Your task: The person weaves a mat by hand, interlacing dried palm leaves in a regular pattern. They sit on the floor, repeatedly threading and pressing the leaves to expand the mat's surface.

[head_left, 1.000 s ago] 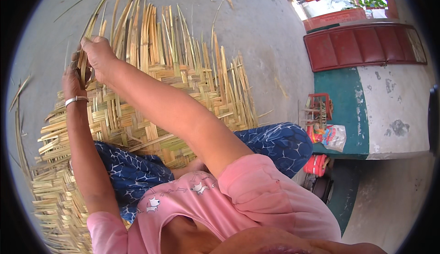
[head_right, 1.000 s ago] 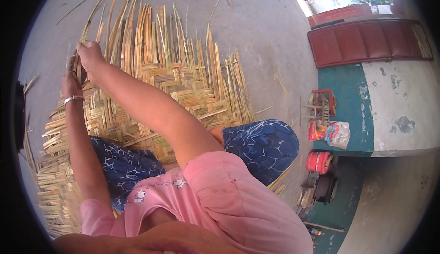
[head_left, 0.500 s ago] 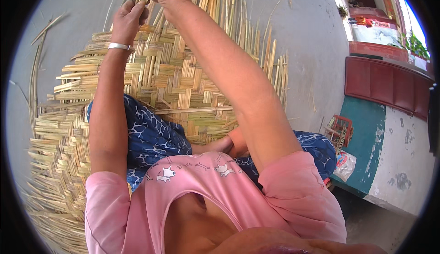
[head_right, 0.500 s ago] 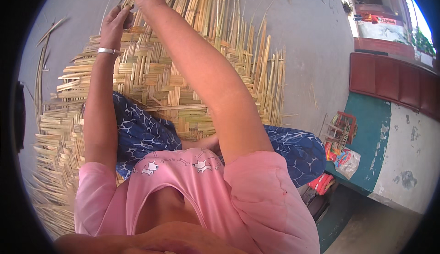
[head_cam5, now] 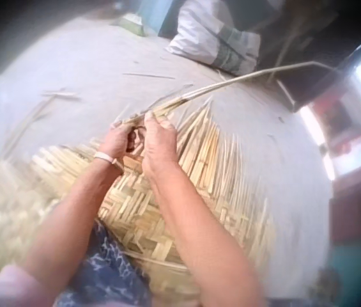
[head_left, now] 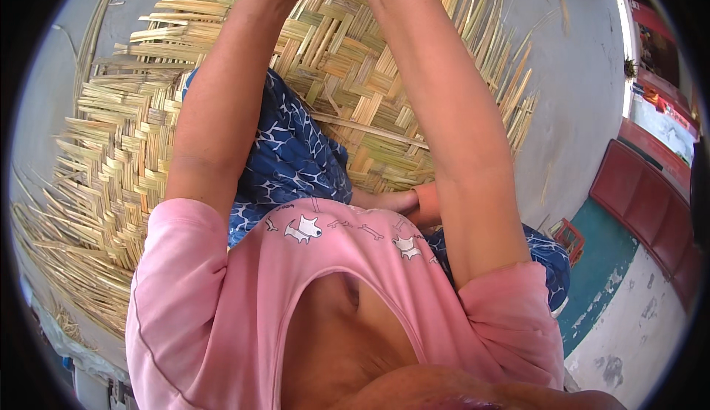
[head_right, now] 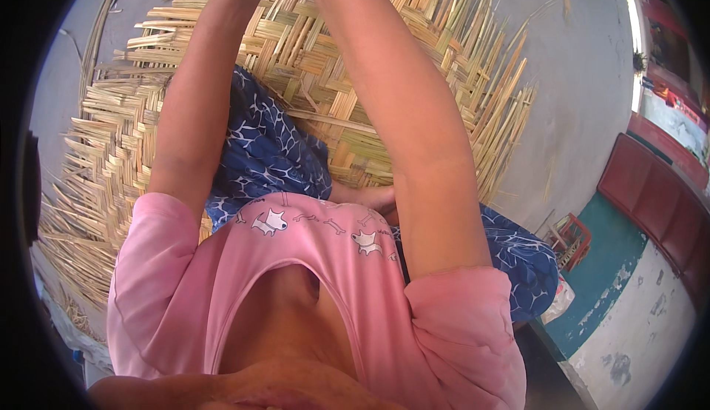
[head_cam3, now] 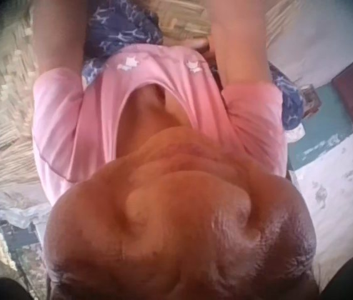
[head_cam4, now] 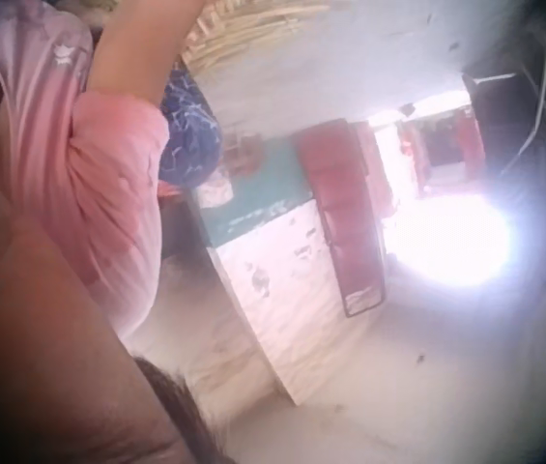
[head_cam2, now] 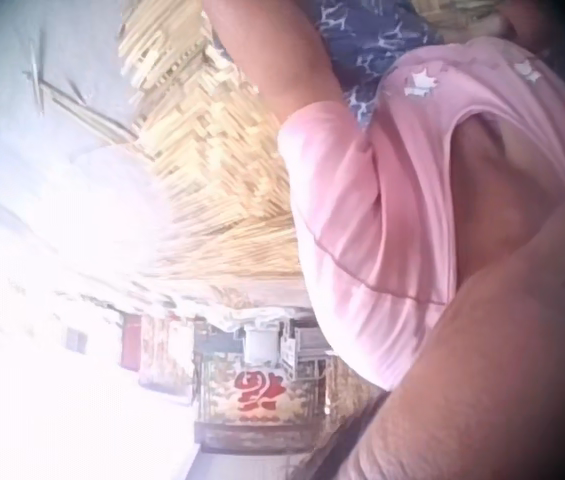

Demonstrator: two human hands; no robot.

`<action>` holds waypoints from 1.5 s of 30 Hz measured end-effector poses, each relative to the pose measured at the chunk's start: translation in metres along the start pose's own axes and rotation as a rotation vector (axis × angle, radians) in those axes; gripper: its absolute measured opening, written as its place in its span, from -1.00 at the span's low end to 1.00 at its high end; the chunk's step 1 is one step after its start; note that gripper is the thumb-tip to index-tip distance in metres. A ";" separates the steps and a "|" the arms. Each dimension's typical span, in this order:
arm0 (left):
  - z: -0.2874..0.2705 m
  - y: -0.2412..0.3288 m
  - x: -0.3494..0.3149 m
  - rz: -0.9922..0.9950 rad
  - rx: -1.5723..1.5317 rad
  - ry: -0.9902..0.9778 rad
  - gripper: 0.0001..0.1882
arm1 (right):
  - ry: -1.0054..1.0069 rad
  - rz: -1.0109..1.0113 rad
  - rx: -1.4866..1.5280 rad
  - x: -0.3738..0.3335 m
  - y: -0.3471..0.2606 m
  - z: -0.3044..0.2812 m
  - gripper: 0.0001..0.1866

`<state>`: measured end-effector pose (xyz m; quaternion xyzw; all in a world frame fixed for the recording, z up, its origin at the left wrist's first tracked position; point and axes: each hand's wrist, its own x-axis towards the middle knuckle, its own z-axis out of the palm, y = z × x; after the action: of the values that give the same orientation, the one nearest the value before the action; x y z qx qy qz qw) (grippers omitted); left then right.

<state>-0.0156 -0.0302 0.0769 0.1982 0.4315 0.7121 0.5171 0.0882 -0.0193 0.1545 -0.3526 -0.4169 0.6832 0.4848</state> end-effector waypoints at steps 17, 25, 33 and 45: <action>0.035 0.031 -0.052 0.232 0.493 0.060 -0.80 | 0.051 0.126 0.140 -0.014 -0.040 0.003 -0.79; -0.022 0.049 -0.030 0.028 0.008 0.147 -0.77 | -0.139 0.317 0.263 -0.056 -0.043 -0.010 -0.77; 0.000 0.065 -0.099 0.843 1.073 0.410 0.06 | -0.457 0.308 -0.831 -0.102 -0.014 -0.068 -0.67; 0.009 0.036 -0.195 -0.247 0.399 -0.217 -0.65 | -0.706 0.583 -1.021 -0.156 -0.075 -0.110 -0.67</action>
<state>0.0454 -0.2068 0.1433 0.3177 0.5264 0.5188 0.5940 0.2570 -0.1296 0.1907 -0.3911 -0.7079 0.5776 -0.1106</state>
